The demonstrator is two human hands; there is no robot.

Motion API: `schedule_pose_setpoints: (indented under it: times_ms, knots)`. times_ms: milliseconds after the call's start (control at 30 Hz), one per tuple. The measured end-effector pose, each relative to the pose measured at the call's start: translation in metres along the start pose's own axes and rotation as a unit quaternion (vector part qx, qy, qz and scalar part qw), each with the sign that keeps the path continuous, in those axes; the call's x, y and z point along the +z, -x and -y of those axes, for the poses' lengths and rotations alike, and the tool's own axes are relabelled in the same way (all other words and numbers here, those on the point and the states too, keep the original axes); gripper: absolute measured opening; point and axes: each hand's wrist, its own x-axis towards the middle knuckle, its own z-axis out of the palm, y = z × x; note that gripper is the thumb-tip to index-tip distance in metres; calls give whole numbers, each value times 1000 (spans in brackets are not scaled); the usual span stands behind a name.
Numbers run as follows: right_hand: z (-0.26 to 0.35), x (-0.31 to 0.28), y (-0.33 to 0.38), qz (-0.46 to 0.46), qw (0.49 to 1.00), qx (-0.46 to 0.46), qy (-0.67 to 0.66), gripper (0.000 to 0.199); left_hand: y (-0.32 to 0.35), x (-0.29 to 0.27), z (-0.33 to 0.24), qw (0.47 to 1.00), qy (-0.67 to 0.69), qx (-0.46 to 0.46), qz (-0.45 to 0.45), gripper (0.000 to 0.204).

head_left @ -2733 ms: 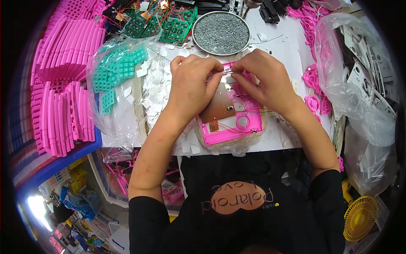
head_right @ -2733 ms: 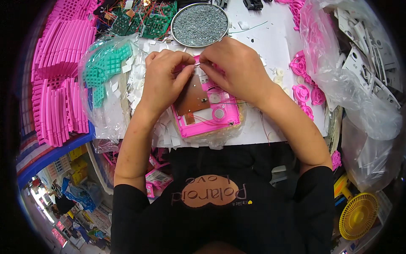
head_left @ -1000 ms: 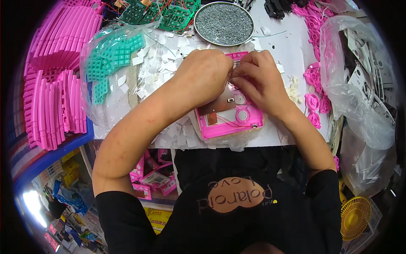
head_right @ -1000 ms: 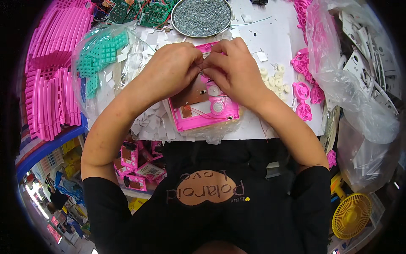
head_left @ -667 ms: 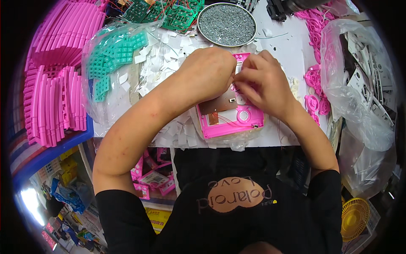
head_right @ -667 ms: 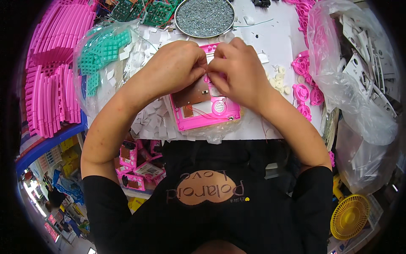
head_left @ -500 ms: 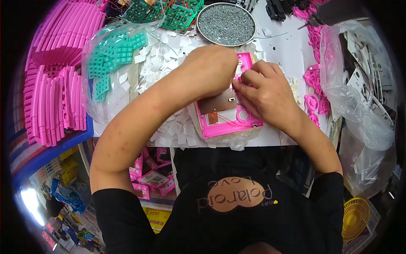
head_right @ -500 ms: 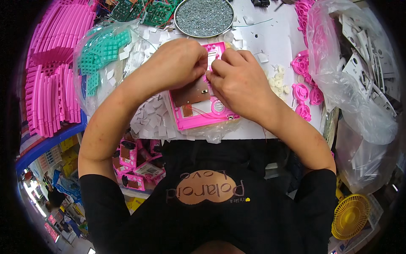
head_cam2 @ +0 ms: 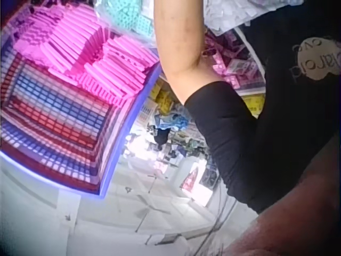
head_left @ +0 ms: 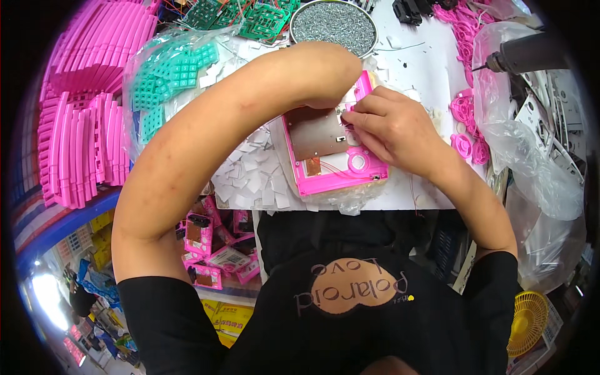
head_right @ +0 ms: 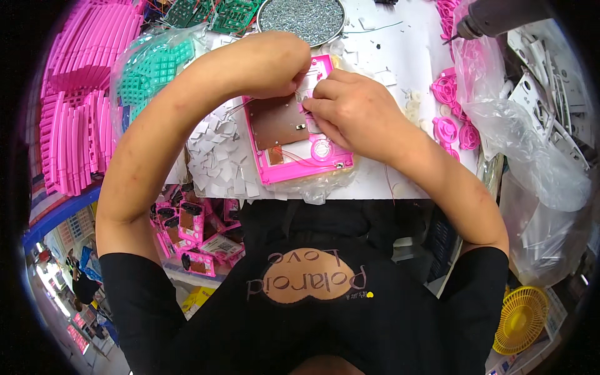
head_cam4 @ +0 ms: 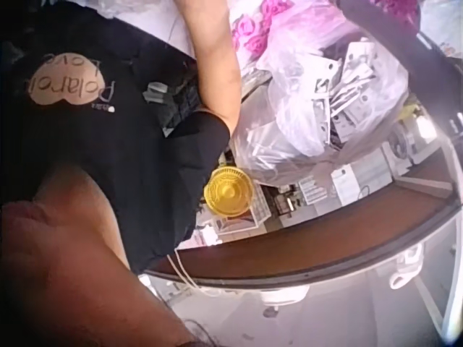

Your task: Assembling internal components of a pink toy camera and placing it into its packaging.

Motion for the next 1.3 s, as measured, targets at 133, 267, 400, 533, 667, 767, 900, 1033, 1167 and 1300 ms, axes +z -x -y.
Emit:
schedule_pose_setpoints:
  times_ms: [133, 267, 400, 533, 667, 767, 900, 1033, 1167, 1300]
  knots:
    - [11, 11, 1, -25, 998, 37, 33, 32, 7, 1, -4, 998, -34, 40, -21, 11]
    - [22, 15, 1, -3, 994, 51, 93, 32, 11, 9, -9, 988, -89, 109, -69, 10]
    - [38, 13, 1, 41, 986, 45, 154, 28, 14, 24, -8, 978, -69, 133, -146, 10]
    - [37, 8, -5, 75, 985, 41, 151, 25, 13, 32, -1, 983, -1, 58, -173, 13]
    - [16, 1, -7, 109, 987, 108, 52, 48, 36, 28, 21, 906, 271, -18, -325, 16]
    - [18, 0, -9, 74, 991, 104, 46, 36, 66, 42, 29, 795, 383, -109, -459, 15]
    - [15, 1, -3, 64, 994, 87, 32, 43, 89, 73, 21, 770, 386, -190, -471, 13]
    - [32, 6, 6, 84, 986, 81, 116, 48, 97, 75, 28, 778, 312, -235, -493, 12]
    - [40, -3, -4, 113, 982, 80, 127, 46, 97, 58, 44, 786, 284, -255, -486, 13]
    - [37, -10, -13, 154, 977, 79, 127, 43, 80, 28, 58, 819, 248, -176, -486, 15]
